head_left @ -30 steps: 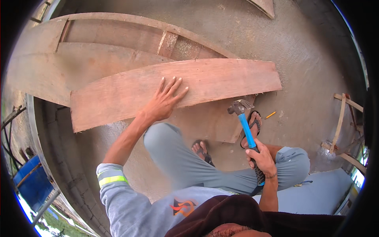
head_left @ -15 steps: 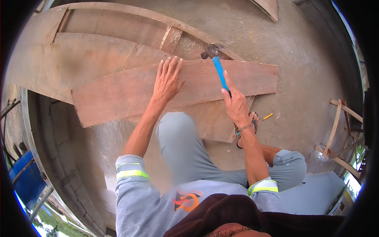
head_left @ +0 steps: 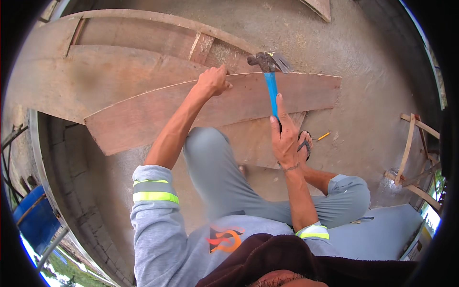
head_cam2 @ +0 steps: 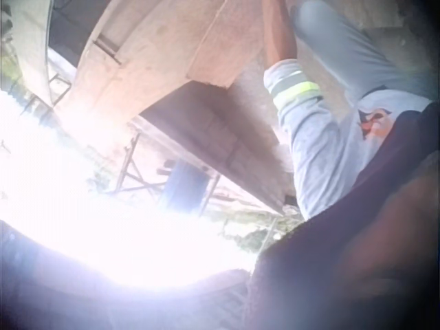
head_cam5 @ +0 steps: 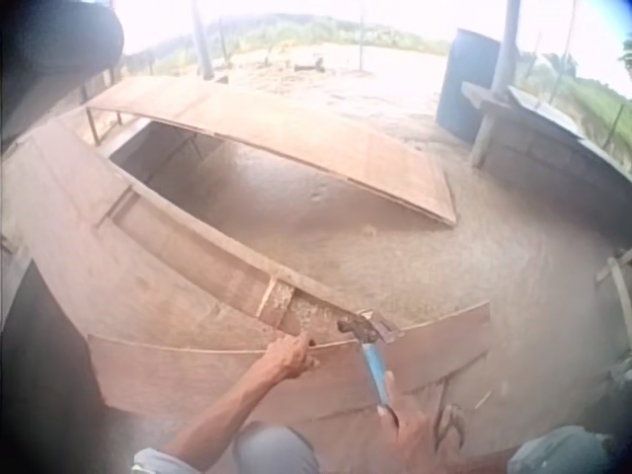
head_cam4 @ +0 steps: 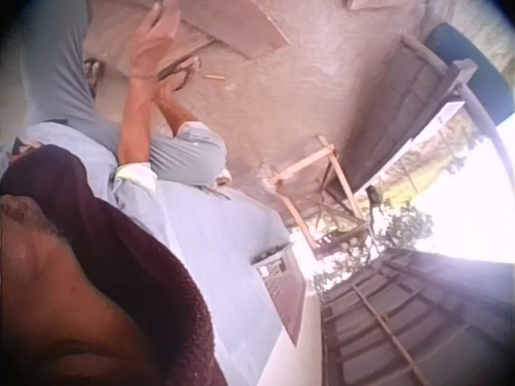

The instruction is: The person marks a line on a piece of plywood with a pencil and then hammers a nail into the edge of the board.

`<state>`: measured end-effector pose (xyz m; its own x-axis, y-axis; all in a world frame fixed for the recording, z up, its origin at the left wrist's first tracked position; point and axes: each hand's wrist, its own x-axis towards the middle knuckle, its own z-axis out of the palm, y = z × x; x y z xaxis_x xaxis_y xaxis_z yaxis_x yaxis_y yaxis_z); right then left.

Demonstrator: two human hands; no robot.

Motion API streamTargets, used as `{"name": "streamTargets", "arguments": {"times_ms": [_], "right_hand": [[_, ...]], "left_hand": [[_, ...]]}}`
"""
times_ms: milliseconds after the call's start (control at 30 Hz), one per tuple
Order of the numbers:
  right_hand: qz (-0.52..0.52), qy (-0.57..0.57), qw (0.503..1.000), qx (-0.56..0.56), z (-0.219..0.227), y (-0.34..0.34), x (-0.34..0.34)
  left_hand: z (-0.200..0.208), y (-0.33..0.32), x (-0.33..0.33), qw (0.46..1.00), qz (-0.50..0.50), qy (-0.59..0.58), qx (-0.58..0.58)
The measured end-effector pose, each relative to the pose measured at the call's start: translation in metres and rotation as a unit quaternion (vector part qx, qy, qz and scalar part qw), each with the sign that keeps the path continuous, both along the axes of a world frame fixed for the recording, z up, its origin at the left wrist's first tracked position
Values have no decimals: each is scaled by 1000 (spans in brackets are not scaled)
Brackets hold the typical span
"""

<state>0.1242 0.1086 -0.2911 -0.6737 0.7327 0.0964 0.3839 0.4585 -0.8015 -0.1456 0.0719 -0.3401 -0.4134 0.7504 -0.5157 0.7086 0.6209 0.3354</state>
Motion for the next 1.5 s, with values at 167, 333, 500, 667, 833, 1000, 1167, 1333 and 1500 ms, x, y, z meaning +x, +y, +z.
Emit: {"name": "streamTargets", "arguments": {"times_ms": [167,333,500,667,833,1000,1167,1333,1500], "right_hand": [[-5,-63,998,9,-30,-9,13],[-18,49,995,80,-33,-24,25],[23,-145,989,1,-57,-23,19],[-8,50,995,88,-76,-28,39],[-4,67,994,86,-78,-37,46],[20,-4,998,53,-85,-36,22],[-2,22,999,35,-86,-29,11],[-32,76,996,40,-80,-48,30],[-13,41,999,22,-80,-26,19]], "left_hand": [[-15,8,-12,998,-46,-34,-30],[-12,-1,-16,998,-44,-32,-25],[-15,10,-18,995,-73,-36,-51],[-18,6,-29,990,-90,-104,-34],[-32,2,-30,996,-66,-28,-49],[-16,11,-22,993,-80,-34,-81],[-26,9,-29,993,-83,-35,-78],[-32,5,-34,992,-79,-27,-93],[-26,17,-26,991,-93,-8,-94]]}}
